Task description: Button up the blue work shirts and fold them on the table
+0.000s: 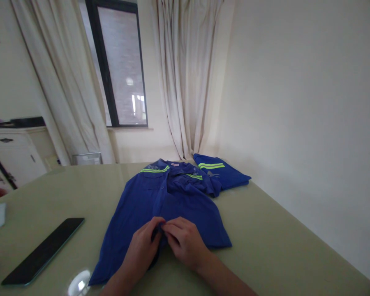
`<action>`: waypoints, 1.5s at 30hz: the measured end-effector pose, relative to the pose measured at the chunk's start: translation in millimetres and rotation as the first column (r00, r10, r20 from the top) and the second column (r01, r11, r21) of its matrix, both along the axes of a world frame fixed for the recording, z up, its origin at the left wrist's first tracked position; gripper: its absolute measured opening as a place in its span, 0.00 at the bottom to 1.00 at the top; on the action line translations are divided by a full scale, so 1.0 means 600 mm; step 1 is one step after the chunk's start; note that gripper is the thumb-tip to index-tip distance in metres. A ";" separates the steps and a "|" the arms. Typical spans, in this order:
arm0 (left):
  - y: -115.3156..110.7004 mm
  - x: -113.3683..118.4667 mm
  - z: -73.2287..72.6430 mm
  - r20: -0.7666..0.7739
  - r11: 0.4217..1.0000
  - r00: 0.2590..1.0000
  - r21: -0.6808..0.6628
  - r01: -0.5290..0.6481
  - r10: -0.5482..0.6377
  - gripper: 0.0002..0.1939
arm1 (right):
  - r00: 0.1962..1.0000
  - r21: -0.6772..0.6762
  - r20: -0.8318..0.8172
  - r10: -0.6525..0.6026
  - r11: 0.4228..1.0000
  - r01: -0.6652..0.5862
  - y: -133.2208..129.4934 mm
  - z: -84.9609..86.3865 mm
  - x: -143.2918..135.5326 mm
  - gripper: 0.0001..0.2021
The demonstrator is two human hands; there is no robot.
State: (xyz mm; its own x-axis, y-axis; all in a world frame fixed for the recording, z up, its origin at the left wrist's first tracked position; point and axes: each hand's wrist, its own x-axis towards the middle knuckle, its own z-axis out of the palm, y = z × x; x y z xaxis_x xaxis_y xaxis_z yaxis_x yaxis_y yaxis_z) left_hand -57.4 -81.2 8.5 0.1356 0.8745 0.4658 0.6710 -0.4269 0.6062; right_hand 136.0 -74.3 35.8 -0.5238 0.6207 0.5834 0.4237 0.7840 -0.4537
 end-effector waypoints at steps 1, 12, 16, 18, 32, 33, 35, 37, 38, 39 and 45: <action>0.000 -0.001 0.001 0.015 1.000 1.000 -0.009 -0.011 0.011 0.16 | 0.999 -0.029 -0.033 0.019 0.999 -0.020 -0.002 0.003 -0.001 0.13; -0.005 0.001 0.029 0.140 0.982 0.981 -0.110 0.151 -0.135 0.16 | 0.938 -0.391 -0.311 -0.153 0.920 0.021 0.019 -0.012 -0.005 0.03; -0.011 0.001 0.037 0.202 0.969 0.967 -0.159 0.187 -0.153 0.13 | 0.940 -0.399 -0.309 -0.144 0.917 0.010 0.016 -0.018 -0.008 0.06; -0.008 0.002 0.036 0.231 0.957 0.961 -0.210 0.202 -0.152 0.13 | 0.948 -0.393 -0.298 -0.114 0.919 -0.013 0.014 -0.020 -0.010 0.09; 0.028 -0.009 0.014 0.530 0.905 0.845 -0.322 0.277 -0.070 0.13 | 0.987 -0.097 -0.016 -0.161 0.982 0.159 0.010 -0.022 -0.009 0.05; 0.029 -0.008 0.013 0.549 0.907 0.834 -0.324 0.269 -0.052 0.14 | 0.988 -0.052 0.014 -0.153 0.987 0.153 0.010 -0.021 -0.007 0.05; 0.029 -0.007 0.015 0.588 0.905 0.809 -0.338 0.260 -0.013 0.17 | 0.989 0.033 0.060 -0.133 0.991 0.131 0.008 -0.018 -0.005 0.04; 0.026 -0.004 0.020 0.628 0.895 0.777 -0.370 0.251 0.042 0.19 | 0.988 0.108 0.095 -0.121 0.988 0.110 0.006 -0.012 -0.005 0.06; 0.023 -0.003 0.023 0.648 0.886 0.759 -0.387 0.254 0.065 0.20 | 0.987 0.139 0.111 -0.119 0.985 0.103 0.004 -0.009 -0.005 0.08; 0.020 -0.002 0.026 0.668 0.877 0.739 -0.403 0.262 0.086 0.20 | 0.985 0.165 0.130 -0.117 0.982 0.095 0.002 -0.006 -0.006 0.10; 0.014 -0.004 0.025 0.739 0.835 0.662 -0.438 0.332 0.125 0.23 | 0.989 0.190 0.134 -0.059 0.981 0.033 -0.004 -0.003 -0.012 0.12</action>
State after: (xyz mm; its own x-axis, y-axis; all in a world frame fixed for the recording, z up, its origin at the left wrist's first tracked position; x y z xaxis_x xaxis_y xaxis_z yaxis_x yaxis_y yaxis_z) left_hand -59.8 -72.8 23.4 0.0673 0.9967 -0.0449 -0.1046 0.0518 0.9932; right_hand 128.7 -76.8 34.3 -0.5814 0.5328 0.6150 0.5095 0.8276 -0.2353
